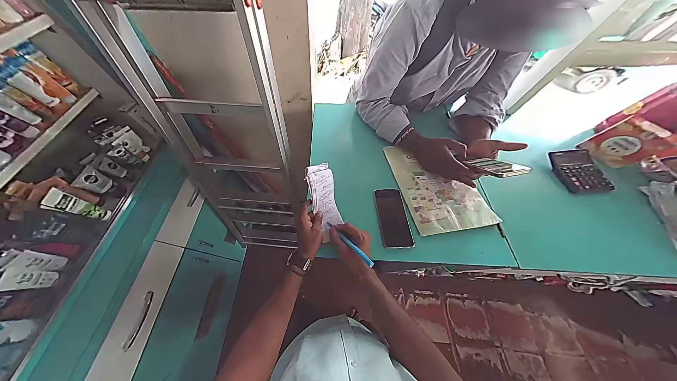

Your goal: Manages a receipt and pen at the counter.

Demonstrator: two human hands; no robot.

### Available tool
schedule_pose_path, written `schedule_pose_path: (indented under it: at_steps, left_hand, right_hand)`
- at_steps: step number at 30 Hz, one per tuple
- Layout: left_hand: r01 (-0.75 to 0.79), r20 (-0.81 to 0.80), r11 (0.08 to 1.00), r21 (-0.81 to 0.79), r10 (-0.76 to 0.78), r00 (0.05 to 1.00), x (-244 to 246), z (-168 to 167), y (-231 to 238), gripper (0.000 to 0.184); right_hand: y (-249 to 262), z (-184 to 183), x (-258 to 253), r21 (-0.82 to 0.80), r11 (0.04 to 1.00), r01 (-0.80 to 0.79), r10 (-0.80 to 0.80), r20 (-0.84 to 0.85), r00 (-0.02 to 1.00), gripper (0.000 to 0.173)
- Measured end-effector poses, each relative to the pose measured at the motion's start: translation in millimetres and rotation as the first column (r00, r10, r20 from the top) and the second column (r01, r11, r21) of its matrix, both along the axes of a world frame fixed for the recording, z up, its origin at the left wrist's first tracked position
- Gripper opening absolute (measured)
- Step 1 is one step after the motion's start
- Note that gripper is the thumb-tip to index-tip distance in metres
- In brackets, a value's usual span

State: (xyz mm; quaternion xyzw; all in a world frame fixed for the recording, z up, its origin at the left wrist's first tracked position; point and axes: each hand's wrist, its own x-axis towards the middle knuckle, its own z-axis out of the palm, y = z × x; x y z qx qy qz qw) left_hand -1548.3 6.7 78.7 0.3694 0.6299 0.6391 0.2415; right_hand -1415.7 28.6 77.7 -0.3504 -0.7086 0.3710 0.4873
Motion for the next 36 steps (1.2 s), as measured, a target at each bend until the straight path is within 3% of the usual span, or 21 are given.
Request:
schedule_pose_path:
  at_steps: [8, 24, 26, 30, 36]
  left_hand:
    - [-0.007, -0.031, 0.999, -0.048, 0.006, 0.999, -0.2, 0.0, 0.3, 0.044]
    - [0.010, -0.049, 0.997, -0.080, -0.014, 0.999, -1.4, 0.8, -0.7, 0.045]
    - [0.024, -0.020, 0.998, -0.056, -0.025, 0.999, -0.7, 1.0, -0.1, 0.045]
    - [0.048, 0.080, 0.999, 0.023, -0.050, 0.996, -2.3, 2.4, -1.4, 0.045]
    - [0.070, 0.156, 0.993, 0.099, -0.085, 0.984, -2.4, 5.2, -2.8, 0.046]
  right_hand:
    - [-0.9, 4.3, 1.9, 0.034, 0.998, 0.044, -0.047, 0.090, 0.995, 0.013]
    - [1.6, -2.9, 0.1, 0.070, 0.998, 0.000, -0.004, 0.052, 0.999, 0.012]
    - [3.3, 1.2, 1.3, -0.006, 0.996, 0.089, -0.089, -0.018, 0.996, 0.009]
    - [7.2, 9.3, 5.7, -0.207, 0.978, 0.029, -0.103, -0.356, 0.929, 0.003]
    - [8.8, 18.6, 7.8, -0.354, 0.935, 0.018, -0.142, -0.325, 0.935, 0.035]
